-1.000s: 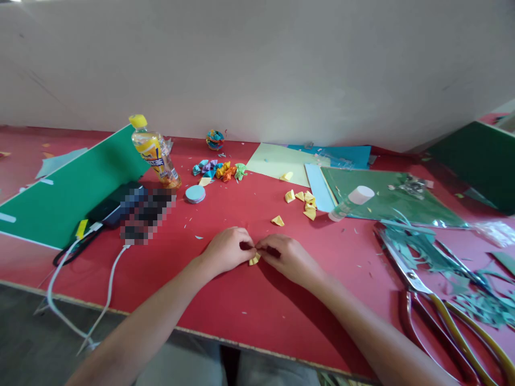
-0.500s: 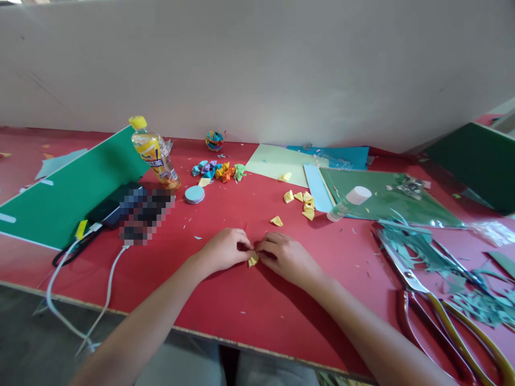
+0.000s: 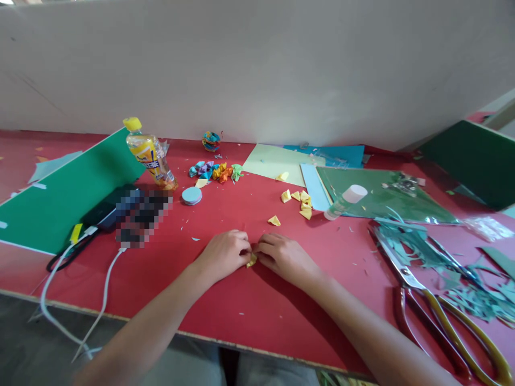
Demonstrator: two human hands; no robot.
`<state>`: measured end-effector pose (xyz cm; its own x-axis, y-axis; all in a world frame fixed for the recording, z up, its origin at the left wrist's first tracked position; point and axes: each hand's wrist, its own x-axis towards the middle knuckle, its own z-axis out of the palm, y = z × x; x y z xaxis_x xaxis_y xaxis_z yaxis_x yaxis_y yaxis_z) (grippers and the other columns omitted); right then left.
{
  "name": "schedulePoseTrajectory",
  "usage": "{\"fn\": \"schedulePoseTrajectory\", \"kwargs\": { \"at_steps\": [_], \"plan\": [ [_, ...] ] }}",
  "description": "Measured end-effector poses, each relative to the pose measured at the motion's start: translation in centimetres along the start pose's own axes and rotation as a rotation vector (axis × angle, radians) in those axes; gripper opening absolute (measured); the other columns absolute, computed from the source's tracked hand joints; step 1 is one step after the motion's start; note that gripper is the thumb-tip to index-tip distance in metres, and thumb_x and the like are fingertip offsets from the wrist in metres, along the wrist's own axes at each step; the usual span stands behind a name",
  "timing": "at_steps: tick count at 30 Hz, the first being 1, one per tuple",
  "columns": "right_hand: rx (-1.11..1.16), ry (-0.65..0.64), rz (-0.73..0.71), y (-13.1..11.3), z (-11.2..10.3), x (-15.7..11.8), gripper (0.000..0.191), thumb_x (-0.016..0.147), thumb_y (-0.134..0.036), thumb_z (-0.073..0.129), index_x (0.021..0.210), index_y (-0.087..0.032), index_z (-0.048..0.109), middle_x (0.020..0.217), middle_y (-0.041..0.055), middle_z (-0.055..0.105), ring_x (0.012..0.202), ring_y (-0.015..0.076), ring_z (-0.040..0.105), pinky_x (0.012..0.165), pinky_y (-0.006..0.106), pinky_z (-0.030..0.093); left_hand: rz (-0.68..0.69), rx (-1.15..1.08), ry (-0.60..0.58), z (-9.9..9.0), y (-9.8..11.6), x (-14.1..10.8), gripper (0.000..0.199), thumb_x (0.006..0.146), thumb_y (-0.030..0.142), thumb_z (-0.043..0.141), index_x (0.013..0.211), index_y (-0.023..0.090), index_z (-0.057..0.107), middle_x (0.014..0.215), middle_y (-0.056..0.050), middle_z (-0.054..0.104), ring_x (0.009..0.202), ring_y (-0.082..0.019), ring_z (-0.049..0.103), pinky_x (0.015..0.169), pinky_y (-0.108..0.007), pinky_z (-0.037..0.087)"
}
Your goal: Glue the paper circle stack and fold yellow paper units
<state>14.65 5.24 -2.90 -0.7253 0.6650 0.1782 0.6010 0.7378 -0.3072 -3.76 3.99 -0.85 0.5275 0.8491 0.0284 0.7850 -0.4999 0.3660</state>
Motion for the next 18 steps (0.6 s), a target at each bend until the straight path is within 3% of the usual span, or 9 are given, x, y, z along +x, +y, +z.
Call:
{"fn": "schedulePoseTrajectory", "kwargs": {
  "at_steps": [11, 18],
  "plan": [
    [-0.115, -0.075, 0.002, -0.9, -0.9, 0.0, 0.016, 0.085, -0.020, 0.049, 0.092, -0.020, 0.064, 0.083, 0.0040, 0.061, 0.077, 0.0167, 0.055, 0.069, 0.027, 0.040, 0.089, 0.085, -0.037, 0.1, -0.1, 0.0, 0.023, 0.082, 0.024, 0.052, 0.063, 0.016, 0.063, 0.069, -0.002, 0.054, 0.063, -0.013, 0.052, 0.051, -0.024, 0.028],
    [-0.151, -0.118, 0.039, -1.4, -1.5, 0.0, 0.017, 0.083, -0.019, 0.052, 0.093, -0.023, 0.066, 0.083, 0.0041, 0.062, 0.073, 0.0152, 0.055, 0.068, 0.028, 0.036, -0.033, -0.132, -0.106, -0.3, -0.6, 0.0, 0.016, 0.079, 0.026, 0.054, 0.075, 0.019, 0.068, 0.075, -0.002, 0.061, 0.066, -0.013, 0.057, 0.056, -0.022, 0.034]
  ]
}}
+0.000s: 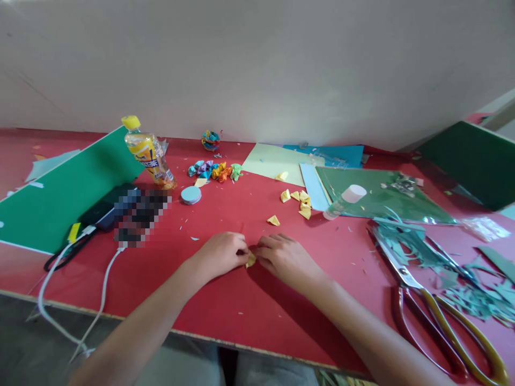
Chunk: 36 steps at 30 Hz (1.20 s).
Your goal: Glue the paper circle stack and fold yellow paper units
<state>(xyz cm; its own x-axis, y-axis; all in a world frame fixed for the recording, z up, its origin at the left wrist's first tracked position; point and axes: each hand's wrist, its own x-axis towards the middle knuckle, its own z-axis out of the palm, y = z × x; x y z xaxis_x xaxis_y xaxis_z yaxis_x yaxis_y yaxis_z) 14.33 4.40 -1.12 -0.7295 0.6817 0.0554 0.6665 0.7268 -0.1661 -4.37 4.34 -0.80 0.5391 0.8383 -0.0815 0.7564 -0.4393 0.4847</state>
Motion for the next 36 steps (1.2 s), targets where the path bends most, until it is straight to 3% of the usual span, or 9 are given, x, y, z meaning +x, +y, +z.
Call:
{"fn": "schedulePoseTrajectory", "kwargs": {
  "at_steps": [5, 10, 15, 20, 25, 31, 36],
  "plan": [
    [0.025, -0.022, 0.064, -0.1, -0.2, 0.0, 0.017, 0.080, -0.020, 0.054, 0.089, -0.024, 0.067, 0.082, 0.0029, 0.061, 0.070, 0.0137, 0.054, 0.065, 0.027, 0.035, -0.015, -0.047, -0.014, -0.2, 0.0, 0.0, 0.019, 0.079, 0.029, 0.054, 0.073, 0.017, 0.067, 0.075, -0.002, 0.062, 0.066, -0.012, 0.057, 0.058, -0.021, 0.035],
    [0.071, -0.067, 0.127, -0.1, -0.5, -0.3, 0.021, 0.081, -0.020, 0.051, 0.092, -0.029, 0.067, 0.081, 0.0022, 0.063, 0.069, 0.0136, 0.057, 0.062, 0.025, 0.035, -0.032, 0.098, -0.002, -0.3, 0.5, -0.1, 0.019, 0.078, 0.028, 0.052, 0.071, 0.018, 0.067, 0.073, -0.004, 0.066, 0.062, -0.014, 0.057, 0.053, -0.023, 0.029],
    [0.189, -0.102, 0.169, 0.6, -0.5, -0.8, 0.022, 0.082, -0.024, 0.048, 0.091, -0.030, 0.067, 0.085, 0.0011, 0.069, 0.075, 0.0164, 0.062, 0.061, 0.024, 0.037, -0.156, 0.181, -0.046, -0.7, 0.5, -0.4, 0.030, 0.078, 0.040, 0.048, 0.071, 0.022, 0.071, 0.066, -0.005, 0.068, 0.057, -0.016, 0.057, 0.050, -0.024, 0.023],
    [0.306, -0.060, 0.175, 1.6, -0.1, -0.9, 0.020, 0.083, -0.029, 0.048, 0.089, -0.027, 0.067, 0.086, 0.0016, 0.069, 0.075, 0.0153, 0.062, 0.061, 0.022, 0.038, -0.185, 0.065, -0.074, -0.8, 0.3, -0.4, 0.028, 0.076, 0.040, 0.050, 0.074, 0.022, 0.071, 0.064, -0.003, 0.068, 0.053, -0.012, 0.053, 0.048, -0.023, 0.023],
    [0.287, 0.002, 0.148, 1.1, 0.5, -0.2, 0.018, 0.085, -0.032, 0.049, 0.093, -0.025, 0.063, 0.087, 0.0021, 0.068, 0.071, 0.0147, 0.061, 0.058, 0.022, 0.037, -0.128, -0.026, 0.001, -0.4, 0.1, -0.1, 0.019, 0.073, 0.033, 0.054, 0.072, 0.020, 0.068, 0.057, 0.001, 0.061, 0.052, -0.010, 0.050, 0.049, -0.021, 0.026],
    [0.172, -0.020, 0.086, 0.6, 0.9, 0.1, 0.015, 0.087, -0.026, 0.046, 0.086, -0.019, 0.060, 0.077, 0.0040, 0.066, 0.066, 0.0154, 0.060, 0.057, 0.024, 0.035, -0.079, -0.070, 0.073, 0.2, 0.1, 0.1, 0.010, 0.073, 0.024, 0.054, 0.074, 0.020, 0.063, 0.063, 0.001, 0.059, 0.059, -0.012, 0.052, 0.054, -0.021, 0.032],
    [0.132, 0.109, 0.051, 0.8, 0.7, -0.2, 0.016, 0.088, -0.023, 0.042, 0.087, -0.017, 0.057, 0.077, 0.0045, 0.064, 0.063, 0.0149, 0.057, 0.057, 0.024, 0.034, -0.066, -0.293, 0.095, 0.1, 0.3, 0.2, 0.013, 0.078, 0.027, 0.053, 0.078, 0.018, 0.062, 0.076, -0.001, 0.061, 0.066, -0.012, 0.054, 0.060, -0.021, 0.039]
  ]
}}
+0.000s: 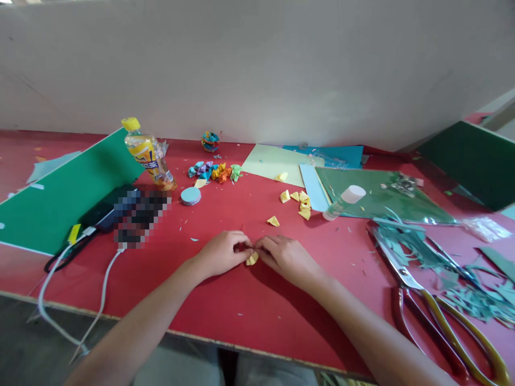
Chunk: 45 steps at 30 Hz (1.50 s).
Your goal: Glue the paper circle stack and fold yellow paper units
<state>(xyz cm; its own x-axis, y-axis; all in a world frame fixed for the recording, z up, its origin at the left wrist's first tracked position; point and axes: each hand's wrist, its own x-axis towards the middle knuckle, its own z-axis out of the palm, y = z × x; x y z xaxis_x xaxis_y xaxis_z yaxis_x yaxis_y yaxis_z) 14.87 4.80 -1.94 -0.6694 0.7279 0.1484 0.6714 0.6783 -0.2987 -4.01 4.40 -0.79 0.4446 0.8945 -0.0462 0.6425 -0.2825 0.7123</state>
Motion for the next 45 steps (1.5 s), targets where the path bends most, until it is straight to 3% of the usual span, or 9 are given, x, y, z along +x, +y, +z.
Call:
{"fn": "schedulePoseTrajectory", "kwargs": {
  "at_steps": [4, 9, 25, 32, 39, 45],
  "plan": [
    [0.203, 0.121, 0.053, 0.16, -0.20, -0.13, 0.013, 0.087, -0.023, 0.044, 0.086, -0.018, 0.055, 0.080, 0.0045, 0.063, 0.066, 0.0137, 0.056, 0.058, 0.023, 0.037, 0.008, -0.174, 0.049, 0.02, 0.38, 0.06, 0.018, 0.081, 0.030, 0.051, 0.076, 0.016, 0.062, 0.071, 0.000, 0.058, 0.066, -0.011, 0.054, 0.060, -0.021, 0.040],
    [0.429, 0.116, 0.135, 0.37, -0.03, 0.00, 0.016, 0.088, -0.025, 0.042, 0.087, -0.019, 0.057, 0.082, 0.0035, 0.064, 0.069, 0.0131, 0.057, 0.063, 0.024, 0.042, 0.047, -0.174, 0.125, 0.11, 0.41, 0.13, 0.018, 0.081, 0.029, 0.053, 0.078, 0.016, 0.064, 0.076, -0.002, 0.060, 0.071, -0.012, 0.055, 0.064, -0.022, 0.041],
    [0.327, 0.160, 0.011, 0.42, -0.35, -0.23, 0.020, 0.087, -0.022, 0.042, 0.087, -0.019, 0.062, 0.081, 0.0051, 0.066, 0.074, 0.0142, 0.059, 0.068, 0.025, 0.044, 0.209, -0.086, 0.180, 0.07, 0.48, -0.21, 0.020, 0.081, 0.026, 0.053, 0.073, 0.017, 0.068, 0.071, -0.003, 0.060, 0.064, -0.010, 0.053, 0.060, -0.020, 0.040],
    [0.648, 0.199, 0.224, -0.25, -0.25, 0.22, 0.018, 0.083, -0.031, 0.049, 0.079, -0.017, 0.060, 0.069, 0.0005, 0.061, 0.063, 0.0125, 0.054, 0.059, 0.023, 0.042, 0.175, -0.242, 0.356, 0.39, 0.93, -0.11, 0.019, 0.082, 0.028, 0.053, 0.081, 0.016, 0.067, 0.080, -0.005, 0.064, 0.076, -0.013, 0.059, 0.070, -0.023, 0.046],
    [0.698, 0.258, 0.281, 0.36, -0.28, 0.39, 0.018, 0.084, -0.032, 0.047, 0.079, -0.018, 0.057, 0.072, 0.0017, 0.060, 0.067, 0.0135, 0.054, 0.063, 0.025, 0.043, 0.083, -0.213, 0.272, 0.36, 0.85, 0.13, 0.017, 0.081, 0.028, 0.054, 0.076, 0.015, 0.064, 0.077, -0.003, 0.064, 0.072, -0.012, 0.058, 0.065, -0.022, 0.046],
    [0.557, 0.245, 0.133, 0.58, -0.74, 0.13, 0.016, 0.086, -0.025, 0.043, 0.081, -0.019, 0.057, 0.082, 0.0050, 0.060, 0.076, 0.0155, 0.055, 0.071, 0.028, 0.043, 0.122, -0.200, 0.253, 0.64, 0.66, 0.18, 0.016, 0.081, 0.026, 0.055, 0.083, 0.014, 0.065, 0.082, -0.005, 0.064, 0.074, -0.012, 0.059, 0.066, -0.021, 0.045]
  ]
}}
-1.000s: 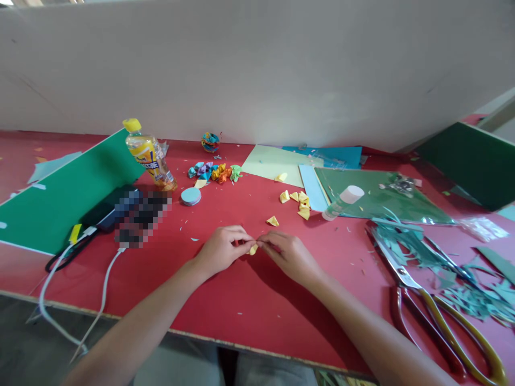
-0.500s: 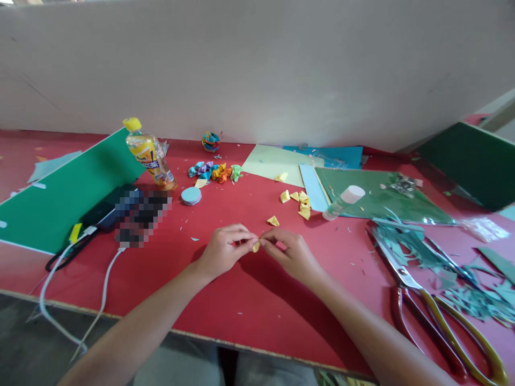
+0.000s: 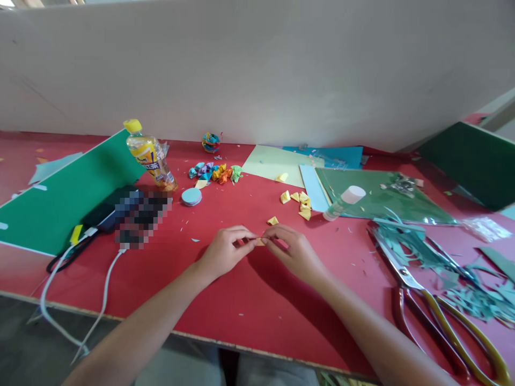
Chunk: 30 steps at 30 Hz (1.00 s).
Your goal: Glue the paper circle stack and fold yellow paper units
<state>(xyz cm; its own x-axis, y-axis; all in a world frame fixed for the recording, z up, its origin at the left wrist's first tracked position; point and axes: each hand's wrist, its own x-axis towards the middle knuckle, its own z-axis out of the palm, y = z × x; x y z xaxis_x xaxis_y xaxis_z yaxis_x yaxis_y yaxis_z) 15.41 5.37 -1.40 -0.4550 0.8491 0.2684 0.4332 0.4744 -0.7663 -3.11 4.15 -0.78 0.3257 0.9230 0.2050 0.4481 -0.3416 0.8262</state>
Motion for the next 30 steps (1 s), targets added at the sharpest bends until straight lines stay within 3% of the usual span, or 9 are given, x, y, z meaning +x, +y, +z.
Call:
{"fn": "schedulePoseTrajectory", "kwargs": {
  "at_steps": [13, 21, 30],
  "plan": [
    [-0.006, 0.002, -0.068, -0.07, -0.11, -0.07, 0.014, 0.087, -0.023, 0.043, 0.082, -0.019, 0.056, 0.082, 0.0048, 0.060, 0.076, 0.0155, 0.056, 0.071, 0.027, 0.044, -0.036, -0.136, -0.062, -0.16, -0.02, 0.06, 0.021, 0.078, 0.033, 0.059, 0.083, 0.014, 0.068, 0.079, -0.005, 0.064, 0.073, -0.014, 0.059, 0.065, -0.023, 0.045],
    [0.048, 0.008, -0.069, -0.18, 0.24, -0.15, 0.012, 0.086, -0.022, 0.045, 0.080, -0.019, 0.055, 0.081, 0.0044, 0.059, 0.075, 0.0156, 0.055, 0.069, 0.028, 0.043, 0.038, -0.091, -0.017, -0.11, -0.38, 0.11, 0.019, 0.081, 0.028, 0.054, 0.079, 0.016, 0.068, 0.078, -0.005, 0.065, 0.073, -0.013, 0.059, 0.065, -0.022, 0.046],
    [0.156, -0.014, 0.031, 0.25, 0.67, -0.14, 0.014, 0.084, -0.026, 0.049, 0.078, -0.020, 0.060, 0.077, 0.0023, 0.062, 0.072, 0.0149, 0.055, 0.069, 0.027, 0.042, 0.039, -0.029, 0.009, -0.03, -0.31, -0.05, 0.016, 0.076, 0.030, 0.061, 0.073, 0.015, 0.066, 0.072, -0.003, 0.063, 0.064, -0.011, 0.056, 0.057, -0.020, 0.042]
  ]
}}
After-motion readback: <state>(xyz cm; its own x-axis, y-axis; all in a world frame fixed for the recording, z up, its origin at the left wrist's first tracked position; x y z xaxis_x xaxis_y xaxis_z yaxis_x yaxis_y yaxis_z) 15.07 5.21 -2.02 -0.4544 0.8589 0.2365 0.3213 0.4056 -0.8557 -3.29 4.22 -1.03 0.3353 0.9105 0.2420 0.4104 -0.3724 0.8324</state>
